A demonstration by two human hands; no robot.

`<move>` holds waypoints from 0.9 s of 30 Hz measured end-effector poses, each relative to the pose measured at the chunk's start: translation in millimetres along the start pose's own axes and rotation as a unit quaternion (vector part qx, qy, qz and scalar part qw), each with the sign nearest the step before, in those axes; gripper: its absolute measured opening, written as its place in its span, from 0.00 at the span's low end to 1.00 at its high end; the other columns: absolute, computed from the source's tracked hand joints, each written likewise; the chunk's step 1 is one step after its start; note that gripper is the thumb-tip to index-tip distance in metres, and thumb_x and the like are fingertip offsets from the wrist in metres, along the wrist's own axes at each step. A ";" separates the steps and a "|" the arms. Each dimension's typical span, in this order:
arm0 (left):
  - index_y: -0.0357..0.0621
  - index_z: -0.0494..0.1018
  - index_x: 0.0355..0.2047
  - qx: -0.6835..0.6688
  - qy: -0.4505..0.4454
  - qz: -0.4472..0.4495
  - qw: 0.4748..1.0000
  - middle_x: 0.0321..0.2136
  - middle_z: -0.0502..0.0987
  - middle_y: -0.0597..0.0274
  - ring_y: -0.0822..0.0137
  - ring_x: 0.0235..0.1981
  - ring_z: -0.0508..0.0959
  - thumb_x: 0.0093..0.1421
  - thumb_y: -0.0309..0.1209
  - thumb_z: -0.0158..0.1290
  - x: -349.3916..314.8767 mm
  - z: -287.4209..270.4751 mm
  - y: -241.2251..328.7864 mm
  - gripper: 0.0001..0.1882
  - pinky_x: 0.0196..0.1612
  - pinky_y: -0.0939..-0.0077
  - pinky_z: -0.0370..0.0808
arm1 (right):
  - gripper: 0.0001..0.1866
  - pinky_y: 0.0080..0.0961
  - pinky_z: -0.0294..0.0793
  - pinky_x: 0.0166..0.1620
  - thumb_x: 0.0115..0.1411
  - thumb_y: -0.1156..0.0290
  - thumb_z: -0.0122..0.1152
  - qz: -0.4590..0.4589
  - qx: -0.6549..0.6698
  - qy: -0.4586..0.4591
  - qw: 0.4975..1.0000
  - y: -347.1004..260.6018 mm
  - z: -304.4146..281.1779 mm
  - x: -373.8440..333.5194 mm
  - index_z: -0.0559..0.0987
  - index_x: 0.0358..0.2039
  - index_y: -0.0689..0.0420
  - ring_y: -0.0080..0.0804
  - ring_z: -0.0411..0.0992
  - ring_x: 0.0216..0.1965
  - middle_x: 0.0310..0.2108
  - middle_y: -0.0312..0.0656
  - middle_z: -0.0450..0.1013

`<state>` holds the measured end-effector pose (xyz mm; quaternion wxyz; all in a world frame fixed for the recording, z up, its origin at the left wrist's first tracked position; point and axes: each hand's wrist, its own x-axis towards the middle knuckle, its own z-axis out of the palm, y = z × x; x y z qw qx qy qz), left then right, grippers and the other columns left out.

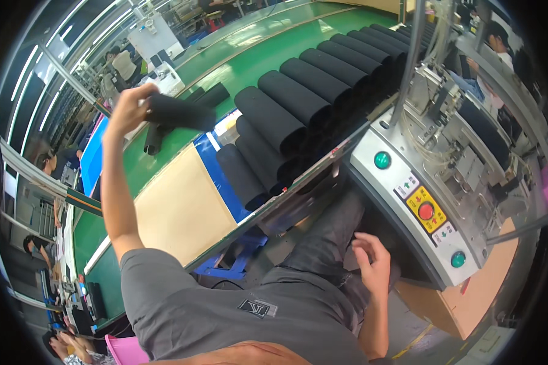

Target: Manually feeding foam components into a sealing machine on a production line.

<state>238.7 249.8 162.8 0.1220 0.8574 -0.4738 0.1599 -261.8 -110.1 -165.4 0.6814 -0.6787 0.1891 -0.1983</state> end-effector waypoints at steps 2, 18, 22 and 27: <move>0.37 0.82 0.38 0.022 -0.068 -0.046 0.996 0.31 0.84 0.63 0.65 0.30 0.78 0.61 0.16 0.60 -4.0 -48.6 77.0 0.07 0.42 0.69 0.77 | 0.22 0.28 0.77 0.54 0.66 0.74 0.67 -0.093 -0.017 -0.062 0.994 -37.5 16.2 17.2 0.81 0.60 0.64 0.33 0.78 0.46 0.48 0.45 0.81; 0.37 0.80 0.56 -0.148 -0.065 0.480 0.862 0.51 0.85 0.49 0.46 0.47 0.84 0.74 0.37 0.57 208.5 159.7 486.3 0.18 0.54 0.57 0.80 | 0.41 0.40 0.80 0.61 0.62 0.64 0.79 -0.142 0.202 0.099 0.964 -0.1 12.3 -45.3 0.69 0.71 0.62 0.46 0.81 0.55 0.59 0.52 0.80; 0.38 0.77 0.62 -0.154 -0.042 0.506 0.848 0.60 0.82 0.50 0.46 0.57 0.81 0.71 0.39 0.59 318.6 255.8 559.1 0.24 0.62 0.58 0.78 | 0.37 0.43 0.85 0.53 0.71 0.49 0.69 -0.116 0.366 0.182 0.905 15.4 -14.8 -84.3 0.71 0.69 0.64 0.50 0.84 0.50 0.56 0.58 0.80; 0.41 0.70 0.70 -0.132 -0.102 0.516 0.840 0.65 0.78 0.51 0.46 0.62 0.77 0.69 0.40 0.63 374.5 313.1 582.4 0.33 0.66 0.55 0.74 | 0.43 0.41 0.84 0.51 0.70 0.37 0.65 -0.123 0.345 0.262 0.893 21.9 -37.4 -119.2 0.73 0.67 0.64 0.50 0.83 0.49 0.55 0.58 0.80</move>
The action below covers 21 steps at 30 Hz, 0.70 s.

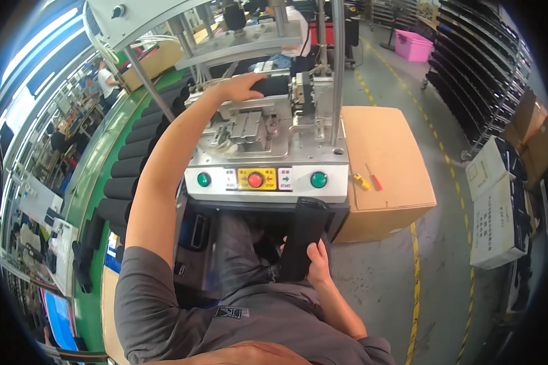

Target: Manually feeding foam components into a sealing machine on a production line.

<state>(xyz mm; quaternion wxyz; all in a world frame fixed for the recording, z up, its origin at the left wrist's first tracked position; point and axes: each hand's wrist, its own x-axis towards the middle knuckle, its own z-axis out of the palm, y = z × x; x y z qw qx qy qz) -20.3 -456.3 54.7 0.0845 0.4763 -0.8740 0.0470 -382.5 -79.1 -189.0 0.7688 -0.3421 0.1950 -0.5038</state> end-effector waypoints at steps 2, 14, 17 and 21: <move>0.41 0.69 0.72 -0.020 0.006 0.004 1.000 0.65 0.77 0.51 0.45 0.63 0.76 0.67 0.39 0.65 -1.8 2.5 -1.9 0.36 0.66 0.54 0.73 | 0.45 0.41 0.84 0.50 0.69 0.34 0.63 -0.002 0.011 0.040 0.999 -7.7 -1.4 -2.9 0.74 0.67 0.64 0.50 0.83 0.49 0.55 0.59 0.80; 0.38 0.74 0.64 -0.077 0.392 -0.132 0.907 0.59 0.75 0.48 0.45 0.57 0.75 0.44 0.28 0.72 -253.5 15.6 226.5 0.43 0.62 0.53 0.73 | 0.46 0.36 0.76 0.60 0.54 0.63 0.82 -0.239 -0.386 0.019 0.891 -121.5 12.7 104.0 0.72 0.71 0.62 0.45 0.78 0.56 0.59 0.51 0.79; 0.36 0.75 0.63 -0.231 0.370 -0.130 0.890 0.64 0.78 0.47 0.46 0.60 0.79 0.42 0.29 0.72 -314.8 69.8 241.1 0.43 0.65 0.55 0.75 | 0.52 0.37 0.74 0.61 0.47 0.69 0.82 -0.297 -0.629 0.020 0.719 -170.3 77.8 147.8 0.72 0.75 0.57 0.44 0.76 0.54 0.56 0.45 0.79; 0.37 0.75 0.62 -0.342 0.311 -0.181 0.868 0.60 0.82 0.53 0.50 0.58 0.81 0.45 0.30 0.73 -353.8 117.0 255.5 0.41 0.65 0.58 0.76 | 0.48 0.39 0.74 0.60 0.55 0.55 0.81 -0.357 -0.766 -0.006 0.535 -186.2 126.3 220.0 0.73 0.76 0.47 0.47 0.76 0.52 0.53 0.45 0.78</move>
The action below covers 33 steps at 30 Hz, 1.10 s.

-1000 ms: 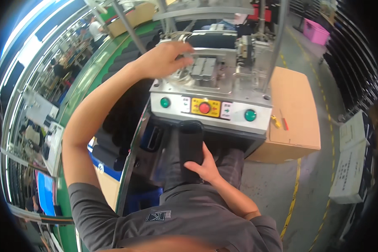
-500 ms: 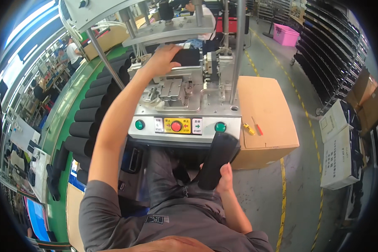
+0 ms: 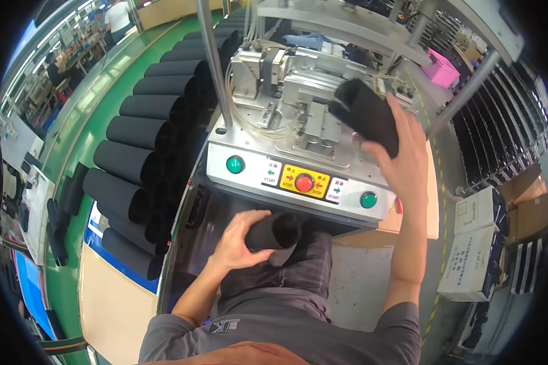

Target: Manually feeding foam components into a sealing machine on a production line.

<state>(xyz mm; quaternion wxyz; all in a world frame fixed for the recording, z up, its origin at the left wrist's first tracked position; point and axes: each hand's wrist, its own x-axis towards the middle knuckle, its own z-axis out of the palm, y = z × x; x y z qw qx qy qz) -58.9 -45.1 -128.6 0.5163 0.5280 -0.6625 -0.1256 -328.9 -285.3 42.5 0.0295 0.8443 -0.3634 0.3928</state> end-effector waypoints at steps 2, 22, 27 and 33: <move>0.38 0.74 0.64 -0.045 -0.061 -0.035 0.997 0.61 0.81 0.54 0.51 0.58 0.81 0.49 0.31 0.73 -18.9 5.9 -16.8 0.40 0.66 0.59 0.75 | 0.46 0.40 0.72 0.61 0.60 0.51 0.76 -0.056 -0.037 -0.024 0.997 -8.9 15.1 39.1 0.71 0.77 0.46 0.49 0.75 0.53 0.55 0.46 0.78; 0.40 0.70 0.69 -0.123 -0.135 -0.032 0.983 0.62 0.78 0.53 0.50 0.58 0.80 0.54 0.35 0.74 -49.6 32.3 -66.4 0.43 0.65 0.58 0.75 | 0.37 0.49 0.73 0.65 0.75 0.59 0.62 -0.043 -0.117 -0.359 0.925 54.5 134.2 182.8 0.61 0.81 0.38 0.53 0.73 0.65 0.65 0.49 0.73; 0.44 0.71 0.68 -0.128 -0.141 -0.054 0.980 0.64 0.79 0.57 0.52 0.61 0.81 0.52 0.33 0.75 -43.7 32.3 -68.2 0.43 0.67 0.59 0.75 | 0.36 0.50 0.73 0.65 0.75 0.58 0.61 -0.033 -0.090 -0.358 0.929 76.5 136.1 192.5 0.61 0.81 0.39 0.54 0.73 0.65 0.63 0.50 0.74; 0.41 0.69 0.69 -0.119 -0.148 -0.046 0.981 0.63 0.78 0.53 0.49 0.59 0.79 0.56 0.36 0.73 -47.1 34.3 -65.2 0.42 0.65 0.58 0.75 | 0.39 0.45 0.70 0.67 0.74 0.63 0.62 0.017 -0.149 -0.379 0.913 50.2 138.1 189.1 0.60 0.82 0.45 0.50 0.71 0.67 0.75 0.47 0.69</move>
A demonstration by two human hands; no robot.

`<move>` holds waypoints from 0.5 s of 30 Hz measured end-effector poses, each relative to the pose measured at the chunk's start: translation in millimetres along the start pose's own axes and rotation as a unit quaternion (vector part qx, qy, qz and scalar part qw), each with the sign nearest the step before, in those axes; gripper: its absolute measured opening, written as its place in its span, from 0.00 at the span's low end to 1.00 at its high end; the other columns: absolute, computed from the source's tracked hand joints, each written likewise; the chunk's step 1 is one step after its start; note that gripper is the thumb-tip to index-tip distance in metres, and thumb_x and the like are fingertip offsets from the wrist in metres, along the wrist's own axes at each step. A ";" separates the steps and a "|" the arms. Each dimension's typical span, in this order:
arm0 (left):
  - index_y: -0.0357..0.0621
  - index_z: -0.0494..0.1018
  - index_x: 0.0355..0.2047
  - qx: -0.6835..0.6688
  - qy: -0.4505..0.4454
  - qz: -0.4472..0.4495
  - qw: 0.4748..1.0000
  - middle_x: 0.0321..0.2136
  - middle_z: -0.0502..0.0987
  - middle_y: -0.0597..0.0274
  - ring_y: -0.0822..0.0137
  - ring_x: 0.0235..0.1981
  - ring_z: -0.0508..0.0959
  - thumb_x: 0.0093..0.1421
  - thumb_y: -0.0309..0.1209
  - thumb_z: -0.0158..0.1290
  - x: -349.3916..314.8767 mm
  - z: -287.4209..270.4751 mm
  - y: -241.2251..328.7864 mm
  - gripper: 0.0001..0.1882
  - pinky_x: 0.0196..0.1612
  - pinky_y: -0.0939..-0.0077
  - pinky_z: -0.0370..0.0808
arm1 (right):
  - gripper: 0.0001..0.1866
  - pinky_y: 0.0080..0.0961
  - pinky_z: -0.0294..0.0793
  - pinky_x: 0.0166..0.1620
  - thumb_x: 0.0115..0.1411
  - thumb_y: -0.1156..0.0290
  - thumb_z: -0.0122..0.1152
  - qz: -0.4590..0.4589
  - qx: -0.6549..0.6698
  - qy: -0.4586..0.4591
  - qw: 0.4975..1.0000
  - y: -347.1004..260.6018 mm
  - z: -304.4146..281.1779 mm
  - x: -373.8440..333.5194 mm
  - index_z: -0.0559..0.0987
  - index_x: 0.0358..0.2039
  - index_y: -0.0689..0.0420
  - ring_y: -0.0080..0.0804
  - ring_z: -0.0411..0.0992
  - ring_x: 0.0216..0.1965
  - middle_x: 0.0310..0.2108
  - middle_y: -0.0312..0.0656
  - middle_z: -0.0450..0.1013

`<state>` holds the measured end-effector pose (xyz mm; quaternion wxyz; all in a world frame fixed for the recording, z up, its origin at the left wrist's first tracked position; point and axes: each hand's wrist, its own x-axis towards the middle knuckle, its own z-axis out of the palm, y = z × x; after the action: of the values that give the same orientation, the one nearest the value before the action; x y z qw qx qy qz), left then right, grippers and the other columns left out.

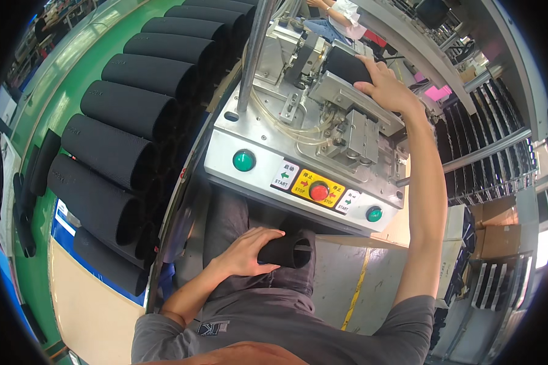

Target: Manually feeding foam components into a sealing machine on a production line.

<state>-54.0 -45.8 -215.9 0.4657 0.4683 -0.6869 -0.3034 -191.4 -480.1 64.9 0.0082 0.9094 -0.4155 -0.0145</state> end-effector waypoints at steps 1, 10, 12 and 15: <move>0.41 0.69 0.69 -0.002 -0.003 0.001 1.000 0.63 0.78 0.53 0.49 0.59 0.79 0.56 0.36 0.73 -0.7 2.1 -0.2 0.42 0.66 0.58 0.75 | 0.39 0.44 0.70 0.67 0.74 0.62 0.63 -0.010 0.017 -0.002 1.000 3.6 -2.3 -0.8 0.61 0.82 0.45 0.49 0.72 0.66 0.74 0.46 0.69; 0.43 0.72 0.68 -0.026 -0.014 -0.026 0.999 0.63 0.79 0.56 0.52 0.60 0.81 0.52 0.34 0.76 -6.9 15.9 -8.7 0.43 0.66 0.58 0.75 | 0.39 0.37 0.73 0.63 0.73 0.57 0.64 -0.045 0.045 -0.055 0.996 4.0 -18.3 0.7 0.65 0.82 0.44 0.42 0.76 0.61 0.71 0.45 0.75; 0.43 0.71 0.68 -0.029 -0.013 -0.027 0.999 0.63 0.79 0.56 0.51 0.60 0.81 0.52 0.34 0.76 -4.9 13.5 -11.5 0.44 0.66 0.59 0.75 | 0.38 0.37 0.73 0.65 0.73 0.56 0.64 -0.059 0.068 -0.031 0.995 3.0 -13.1 0.7 0.67 0.81 0.45 0.43 0.75 0.65 0.72 0.43 0.74; 0.43 0.71 0.68 -0.034 -0.014 -0.029 0.999 0.63 0.79 0.56 0.50 0.60 0.81 0.52 0.34 0.76 -1.3 8.3 -13.2 0.44 0.66 0.59 0.76 | 0.37 0.37 0.73 0.67 0.73 0.55 0.64 -0.070 0.092 -0.010 0.993 2.5 -1.9 0.2 0.69 0.79 0.47 0.43 0.74 0.68 0.74 0.41 0.74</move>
<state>-56.7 -49.7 -230.7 0.4628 0.4675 -0.6688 -0.3464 -193.1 -481.9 66.9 -0.0802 0.9329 -0.3507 0.0142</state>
